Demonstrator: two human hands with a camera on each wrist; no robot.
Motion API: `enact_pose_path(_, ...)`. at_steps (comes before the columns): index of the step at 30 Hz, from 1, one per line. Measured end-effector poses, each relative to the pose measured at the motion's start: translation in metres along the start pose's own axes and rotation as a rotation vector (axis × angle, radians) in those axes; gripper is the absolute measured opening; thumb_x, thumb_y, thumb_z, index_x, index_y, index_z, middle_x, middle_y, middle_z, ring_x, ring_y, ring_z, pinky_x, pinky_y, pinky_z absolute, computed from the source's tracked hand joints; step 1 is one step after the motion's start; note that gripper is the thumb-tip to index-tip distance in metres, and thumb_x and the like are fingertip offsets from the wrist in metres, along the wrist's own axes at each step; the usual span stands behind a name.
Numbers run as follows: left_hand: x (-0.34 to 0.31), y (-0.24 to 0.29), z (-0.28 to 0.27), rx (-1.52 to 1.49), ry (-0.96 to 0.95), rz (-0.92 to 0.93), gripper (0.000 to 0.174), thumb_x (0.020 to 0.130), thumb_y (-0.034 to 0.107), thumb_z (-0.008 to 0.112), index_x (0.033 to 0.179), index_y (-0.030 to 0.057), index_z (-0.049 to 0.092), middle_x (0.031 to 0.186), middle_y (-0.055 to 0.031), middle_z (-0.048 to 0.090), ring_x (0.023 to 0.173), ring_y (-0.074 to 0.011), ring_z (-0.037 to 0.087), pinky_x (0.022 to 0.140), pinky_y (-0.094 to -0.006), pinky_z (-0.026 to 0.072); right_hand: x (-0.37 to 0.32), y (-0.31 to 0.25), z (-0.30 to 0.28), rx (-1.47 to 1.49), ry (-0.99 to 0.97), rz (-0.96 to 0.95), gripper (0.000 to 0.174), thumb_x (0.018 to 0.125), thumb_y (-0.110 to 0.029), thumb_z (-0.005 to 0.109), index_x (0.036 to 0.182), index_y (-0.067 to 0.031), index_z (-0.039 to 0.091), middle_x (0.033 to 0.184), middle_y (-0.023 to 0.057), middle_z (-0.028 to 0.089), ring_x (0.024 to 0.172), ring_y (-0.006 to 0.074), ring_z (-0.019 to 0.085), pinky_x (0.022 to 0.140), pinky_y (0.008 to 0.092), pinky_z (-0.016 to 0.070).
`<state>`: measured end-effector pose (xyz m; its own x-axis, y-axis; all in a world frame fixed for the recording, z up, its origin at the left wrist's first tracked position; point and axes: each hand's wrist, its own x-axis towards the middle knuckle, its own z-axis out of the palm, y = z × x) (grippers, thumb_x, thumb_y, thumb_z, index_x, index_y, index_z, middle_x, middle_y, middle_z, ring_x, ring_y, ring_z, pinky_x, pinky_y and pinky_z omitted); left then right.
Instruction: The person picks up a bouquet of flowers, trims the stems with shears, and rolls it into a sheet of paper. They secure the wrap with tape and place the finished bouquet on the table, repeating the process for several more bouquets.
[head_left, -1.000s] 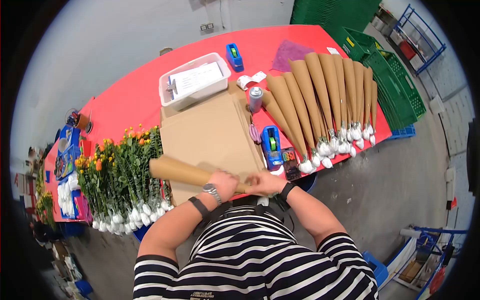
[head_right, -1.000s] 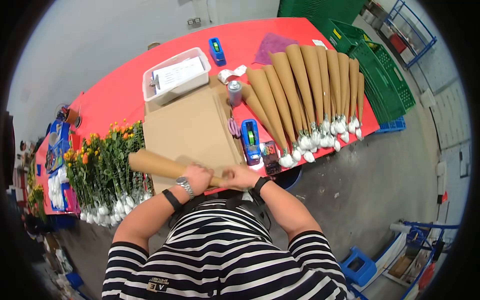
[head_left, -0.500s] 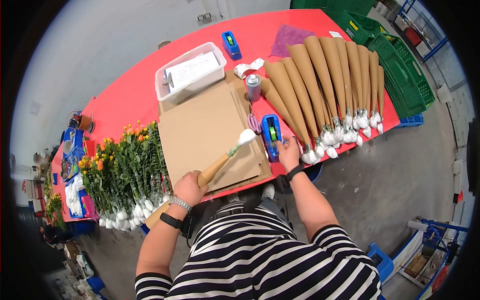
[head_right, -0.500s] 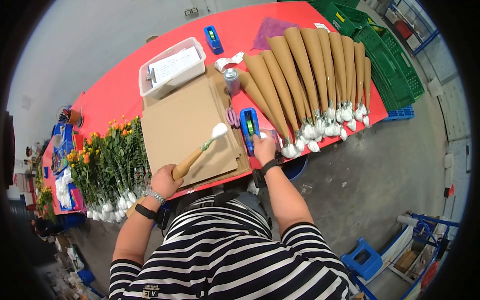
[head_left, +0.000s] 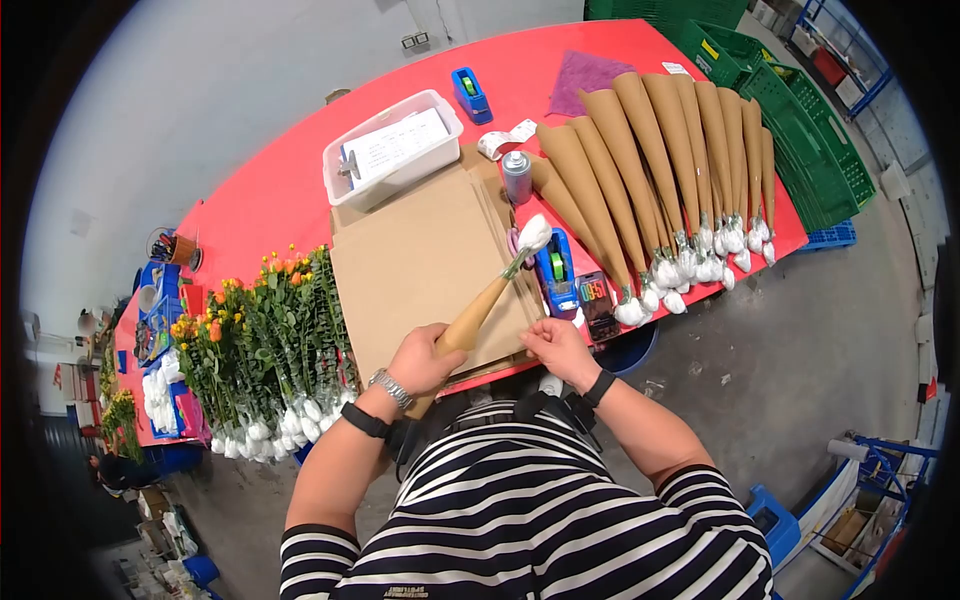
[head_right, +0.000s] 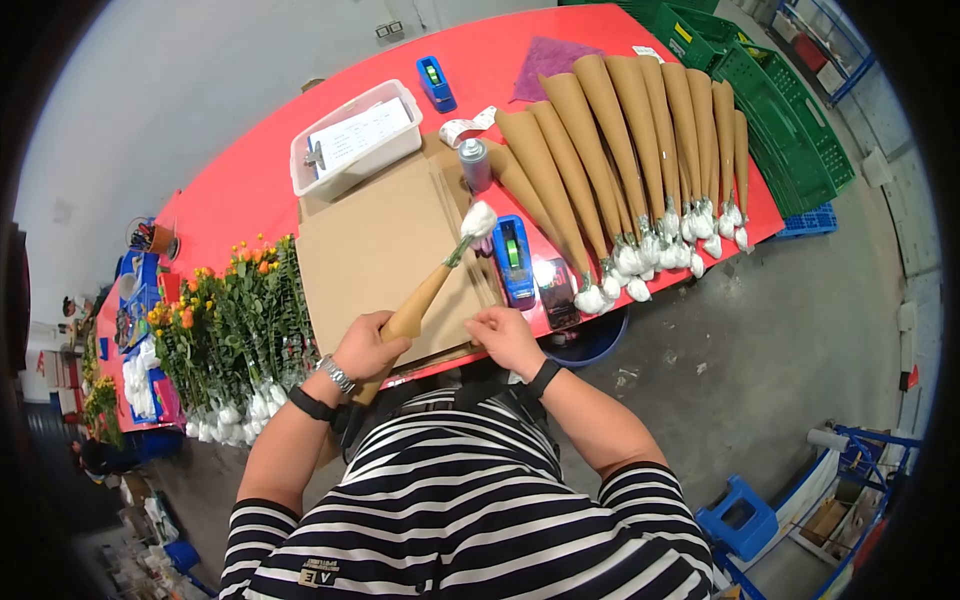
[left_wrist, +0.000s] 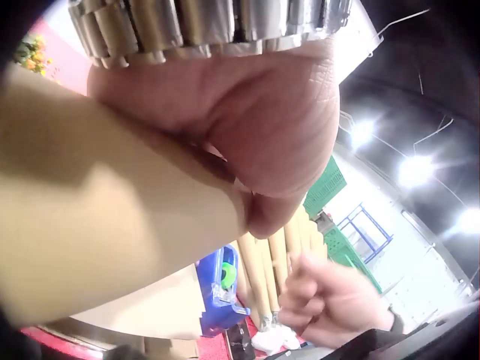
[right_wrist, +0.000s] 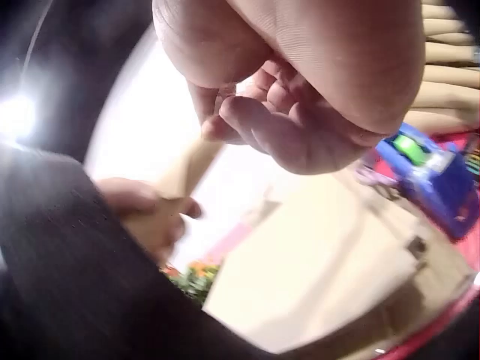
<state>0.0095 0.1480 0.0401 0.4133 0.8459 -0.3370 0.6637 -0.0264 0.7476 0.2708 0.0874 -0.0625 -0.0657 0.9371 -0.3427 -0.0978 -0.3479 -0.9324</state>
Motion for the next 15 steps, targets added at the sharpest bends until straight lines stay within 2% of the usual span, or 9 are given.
enact_pose_path(1,0.003,0.003,0.002,0.002,0.016,0.063,0.040,0.082,0.024,0.076,0.110,-0.0051,0.071,0.076,-0.0167,0.071,0.066,-0.0240,0.070,0.066,-0.0363,0.0565,-0.010,-0.029,0.017,0.009,0.003,0.001,0.021,0.095,-0.019,0.073,0.090,0.0015,0.071,0.071,0.0019,0.068,0.066,0.0080,0.062,0.060,0.0249,0.0485)
enact_pose_path(3,0.005,0.023,0.001,0.000,-0.017,0.020,0.040,0.084,0.024,0.076,0.111,-0.0052,0.070,0.077,-0.0154,0.072,0.068,-0.0222,0.071,0.068,-0.0345,0.0565,-0.019,-0.067,0.039,0.093,-0.019,-0.215,0.023,0.094,-0.021,0.075,0.089,0.0007,0.071,0.069,0.0015,0.066,0.063,0.0075,0.060,0.058,0.0243,0.0478)
enact_pose_path(6,0.007,0.035,0.000,-0.159,-0.126,-0.099,0.042,0.085,0.025,0.075,0.113,-0.0065,0.069,0.084,-0.0146,0.073,0.073,-0.0210,0.071,0.069,-0.0334,0.0562,-0.012,-0.069,0.050,-0.098,0.031,-0.219,0.026,0.093,-0.024,0.078,0.086,-0.0001,0.070,0.065,0.0006,0.063,0.061,0.0065,0.059,0.055,0.0243,0.0467)
enact_pose_path(9,0.007,0.031,-0.002,-0.212,-0.197,0.082,0.043,0.095,0.034,0.069,0.112,-0.0049,0.066,0.087,-0.0140,0.073,0.074,-0.0211,0.071,0.070,-0.0334,0.0567,-0.013,-0.066,0.043,-0.303,0.097,-0.256,0.030,0.091,-0.027,0.080,0.083,-0.0004,0.068,0.063,0.0013,0.063,0.059,0.0059,0.057,0.053,0.0260,0.0459)
enact_pose_path(10,0.006,0.030,-0.003,-0.521,-0.357,-0.042,0.046,0.101,0.041,0.059,0.111,-0.0028,0.065,0.086,-0.0140,0.073,0.073,-0.0214,0.071,0.069,-0.0335,0.0573,-0.015,-0.063,0.043,-0.295,0.099,-0.254,0.030,0.091,-0.027,0.080,0.083,-0.0004,0.068,0.063,0.0013,0.063,0.059,0.0059,0.057,0.053,0.0260,0.0459)
enact_pose_path(11,0.007,0.030,-0.005,-0.831,-0.515,-0.171,0.051,0.106,0.048,0.049,0.111,-0.0007,0.064,0.086,-0.0140,0.072,0.073,-0.0218,0.071,0.068,-0.0337,0.0578,-0.019,-0.065,0.044,-0.233,0.047,-0.365,0.031,0.091,-0.029,0.080,0.083,-0.0010,0.067,0.064,0.0034,0.063,0.058,0.0100,0.059,0.053,0.0285,0.0467)
enact_pose_path(12,0.010,0.030,-0.003,-0.903,-0.612,-0.313,0.066,0.109,0.058,0.025,0.110,0.0023,0.062,0.083,-0.0157,0.071,0.069,-0.0242,0.070,0.066,-0.0340,0.0584,-0.023,-0.066,0.045,-0.173,-0.004,-0.474,0.033,0.090,-0.031,0.080,0.083,-0.0017,0.067,0.065,0.0055,0.064,0.056,0.0140,0.061,0.053,0.0311,0.0475)
enact_pose_path(13,0.014,0.026,-0.001,-0.897,-0.619,-0.317,0.066,0.109,0.058,0.025,0.110,0.0023,0.062,0.083,-0.0157,0.071,0.069,-0.0242,0.070,0.066,-0.0340,0.0584,-0.022,-0.067,0.042,-0.169,0.004,-0.472,0.033,0.090,-0.031,0.080,0.083,-0.0017,0.067,0.065,0.0055,0.064,0.056,0.0140,0.061,0.053,0.0311,0.0475)
enact_pose_path(15,0.019,0.022,-0.001,-0.930,-0.839,-0.251,0.071,0.109,0.059,0.020,0.115,0.0024,0.062,0.084,-0.0174,0.071,0.065,-0.0256,0.069,0.063,-0.0343,0.0576,-0.013,-0.074,0.031,-0.464,0.032,-1.012,0.033,0.090,-0.035,0.077,0.084,-0.0039,0.068,0.070,0.0102,0.066,0.060,0.0261,0.066,0.055,0.0378,0.0495)
